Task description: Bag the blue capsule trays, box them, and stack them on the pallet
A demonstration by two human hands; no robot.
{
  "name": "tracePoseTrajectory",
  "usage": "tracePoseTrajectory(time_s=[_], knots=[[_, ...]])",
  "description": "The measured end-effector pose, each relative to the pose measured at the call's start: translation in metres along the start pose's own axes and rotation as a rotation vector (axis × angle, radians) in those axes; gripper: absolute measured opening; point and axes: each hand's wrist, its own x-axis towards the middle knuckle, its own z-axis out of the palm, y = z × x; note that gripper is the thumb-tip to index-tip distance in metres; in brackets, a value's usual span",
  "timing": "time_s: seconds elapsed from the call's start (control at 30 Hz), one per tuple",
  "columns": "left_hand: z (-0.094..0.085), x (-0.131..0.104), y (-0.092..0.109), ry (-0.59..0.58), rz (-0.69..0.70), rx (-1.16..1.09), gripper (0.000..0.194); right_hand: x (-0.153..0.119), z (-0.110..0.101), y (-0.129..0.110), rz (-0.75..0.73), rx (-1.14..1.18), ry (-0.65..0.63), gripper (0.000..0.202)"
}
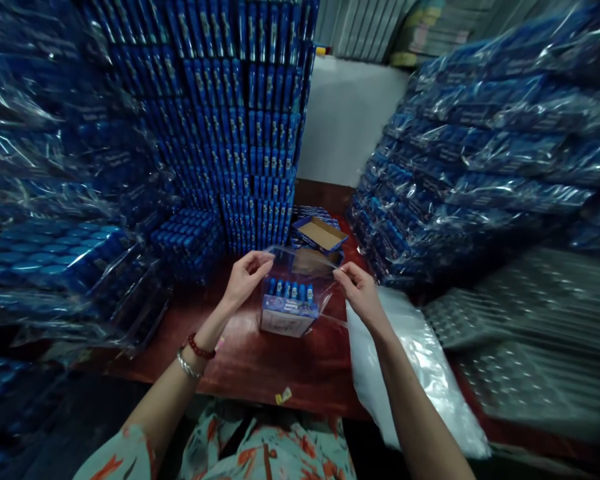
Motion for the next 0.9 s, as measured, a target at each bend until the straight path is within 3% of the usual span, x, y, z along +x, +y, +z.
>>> tracePoseTrajectory(time_s=[0.13,0.33,0.4,0.5,0.6,0.67,0.77,0.9], knots=[[0.007,0.002,-0.012,0.136,-0.08,-0.19,0.025,0.004,0.001,0.003,0.022,0.0,0.002,0.029],[0.01,0.009,-0.003,0.152,-0.087,-0.367,0.027,0.012,-0.008,0.004,0.026,-0.111,0.115,0.034],[0.011,0.009,0.0,0.149,-0.082,-0.38,0.027,0.013,-0.005,-0.003,-0.063,-0.315,0.254,0.031],[0.015,0.005,0.005,0.145,-0.084,-0.405,0.026,0.012,0.013,-0.022,-0.363,-0.615,0.419,0.021],[0.019,0.002,0.008,0.174,-0.097,-0.411,0.027,0.01,0.048,-0.043,-0.669,-0.768,0.236,0.023],[0.02,0.001,0.008,0.22,-0.101,-0.369,0.027,0.011,0.071,-0.054,-0.793,-0.848,0.12,0.027],[0.018,-0.001,0.008,0.294,-0.079,-0.261,0.025,0.018,0.094,-0.062,-0.879,-0.926,0.083,0.026],[0.008,-0.004,0.011,0.304,-0.011,-0.059,0.024,0.025,0.103,-0.065,-0.953,-0.961,0.024,0.022]])
